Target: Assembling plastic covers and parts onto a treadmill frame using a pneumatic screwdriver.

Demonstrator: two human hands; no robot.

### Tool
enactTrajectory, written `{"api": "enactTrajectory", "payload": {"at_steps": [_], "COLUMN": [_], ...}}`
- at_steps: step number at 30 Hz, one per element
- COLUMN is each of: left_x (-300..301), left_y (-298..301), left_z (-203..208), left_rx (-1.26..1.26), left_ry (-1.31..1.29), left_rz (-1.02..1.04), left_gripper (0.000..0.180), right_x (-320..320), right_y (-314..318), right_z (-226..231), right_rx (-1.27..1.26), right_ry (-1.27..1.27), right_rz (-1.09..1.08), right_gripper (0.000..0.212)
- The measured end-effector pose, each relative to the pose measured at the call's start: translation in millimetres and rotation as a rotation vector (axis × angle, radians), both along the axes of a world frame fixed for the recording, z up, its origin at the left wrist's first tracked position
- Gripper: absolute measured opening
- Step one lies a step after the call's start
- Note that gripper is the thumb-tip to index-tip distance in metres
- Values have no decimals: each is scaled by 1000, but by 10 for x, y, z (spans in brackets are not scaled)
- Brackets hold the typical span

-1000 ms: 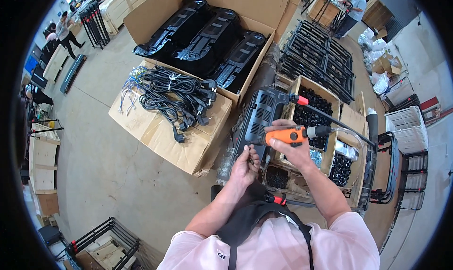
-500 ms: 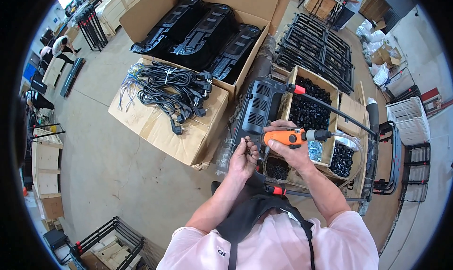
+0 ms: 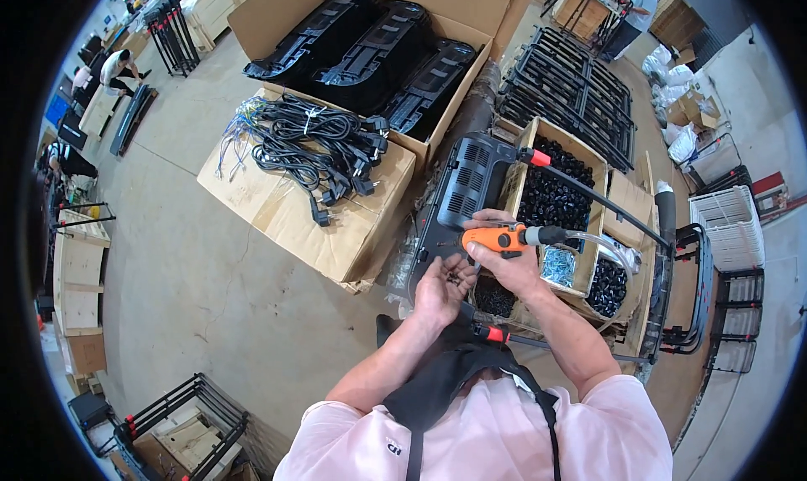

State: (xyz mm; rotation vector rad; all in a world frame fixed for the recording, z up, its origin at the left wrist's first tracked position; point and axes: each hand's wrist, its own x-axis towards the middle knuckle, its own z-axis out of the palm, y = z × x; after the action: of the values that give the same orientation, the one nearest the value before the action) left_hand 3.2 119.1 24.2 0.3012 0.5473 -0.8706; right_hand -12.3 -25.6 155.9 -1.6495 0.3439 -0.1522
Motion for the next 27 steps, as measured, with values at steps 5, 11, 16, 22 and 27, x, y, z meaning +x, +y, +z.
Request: {"api": "enactTrajectory", "payload": {"at_steps": [5,11,16,22,27], "left_x": [-156,-151,-159,-139,-105], "left_y": [110,240,394,507,500], "left_z": [44,57,-41,-130,4], "left_rx": [82,113,101,202,169], "left_ry": [-111,-208,-264,-308,-250], "left_rz": [-189,-238,-246,-243,-152], "left_gripper": [30,30,32,29,28], "right_x": [124,181,247,316,359], "right_y": [88,134,177,322,357], "right_z": [-173,-290,-286,-306,-331], "right_rx": [-30,-25,-108,-255,-226], "right_ry": [6,12,-8,-33,-29], "right_rz": [48,77,137,194,163], "right_gripper": [54,51,52,37,30]}}
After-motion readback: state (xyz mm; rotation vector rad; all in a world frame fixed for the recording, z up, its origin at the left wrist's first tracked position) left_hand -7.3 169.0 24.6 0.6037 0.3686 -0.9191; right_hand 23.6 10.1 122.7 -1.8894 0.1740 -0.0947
